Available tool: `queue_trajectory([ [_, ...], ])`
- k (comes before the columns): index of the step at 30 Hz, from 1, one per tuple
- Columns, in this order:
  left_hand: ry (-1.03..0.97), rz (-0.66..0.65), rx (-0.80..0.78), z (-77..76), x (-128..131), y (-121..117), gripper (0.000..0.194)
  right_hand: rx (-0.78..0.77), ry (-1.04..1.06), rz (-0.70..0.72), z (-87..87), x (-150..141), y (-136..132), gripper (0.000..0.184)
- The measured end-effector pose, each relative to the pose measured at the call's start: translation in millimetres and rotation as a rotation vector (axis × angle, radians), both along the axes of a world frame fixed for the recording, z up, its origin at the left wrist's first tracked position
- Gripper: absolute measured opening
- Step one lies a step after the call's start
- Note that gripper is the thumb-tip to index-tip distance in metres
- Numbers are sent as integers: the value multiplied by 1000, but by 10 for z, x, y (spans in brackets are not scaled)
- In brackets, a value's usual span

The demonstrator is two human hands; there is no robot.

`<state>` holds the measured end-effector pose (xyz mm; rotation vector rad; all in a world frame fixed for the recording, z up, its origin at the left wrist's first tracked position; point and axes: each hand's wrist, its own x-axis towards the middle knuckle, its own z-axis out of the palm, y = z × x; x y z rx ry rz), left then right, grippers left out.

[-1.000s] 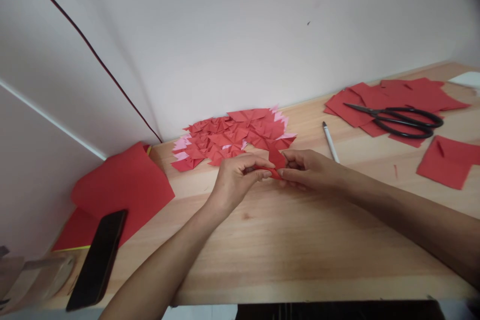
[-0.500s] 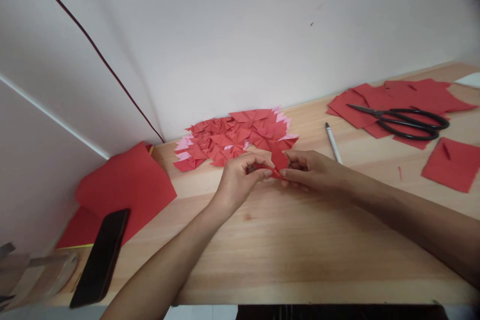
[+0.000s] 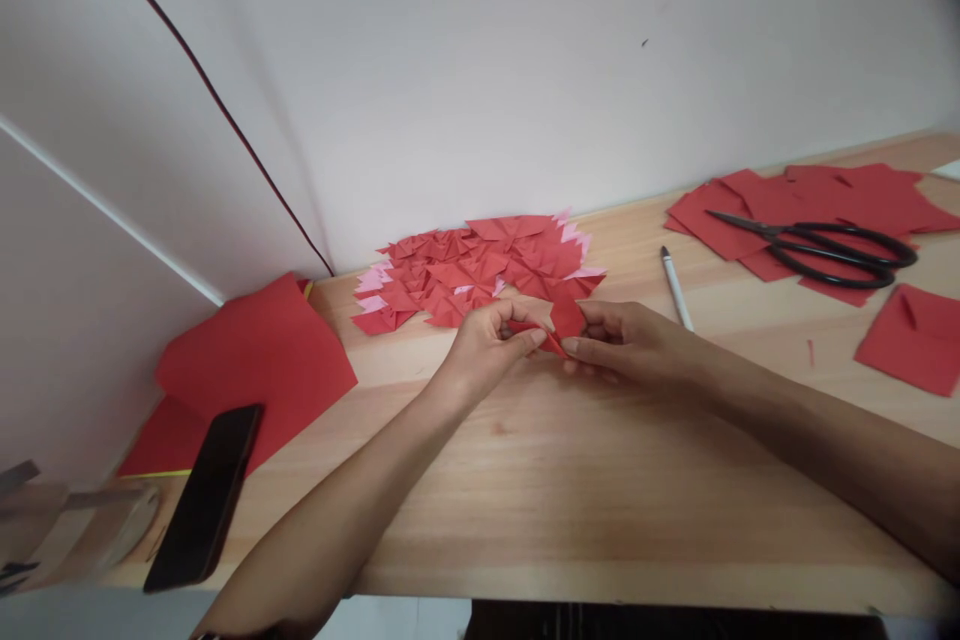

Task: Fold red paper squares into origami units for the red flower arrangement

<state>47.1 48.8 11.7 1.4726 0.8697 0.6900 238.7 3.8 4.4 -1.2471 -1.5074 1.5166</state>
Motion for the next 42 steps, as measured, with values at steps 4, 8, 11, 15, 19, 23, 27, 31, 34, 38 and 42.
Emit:
queue_trajectory([
  [4,-41,24,-4,-7,18,-5,14,-2,4,-15,22,-21,-12,25],
  [8,-62,-17,43,15,57,-14,9,-1,3,-27,-7,-22,-6,25],
  [11,-5,5,178,27,88,-18,5,19,9,-62,-45,-25,0,24],
  [15,73,63,281,67,118,-3,4,45,50,-97,-87,-26,10,23],
  [19,114,133,285,169,172,23,14,67,71,-148,-93,-1,28,24],
  [23,39,184,285,242,285,34,24,100,77,-215,-33,27,34,28],
  [27,-67,216,229,256,378,32,27,130,72,-278,64,29,11,33],
  [31,-253,128,17,230,392,30,30,135,151,-316,104,38,-1,34],
  [34,-244,79,-42,179,393,15,28,145,181,-309,77,65,18,31],
  [38,-246,80,-34,101,419,-19,26,162,142,-253,23,86,46,27],
  [42,-241,180,-34,67,435,-58,22,199,75,-209,14,56,46,26],
])
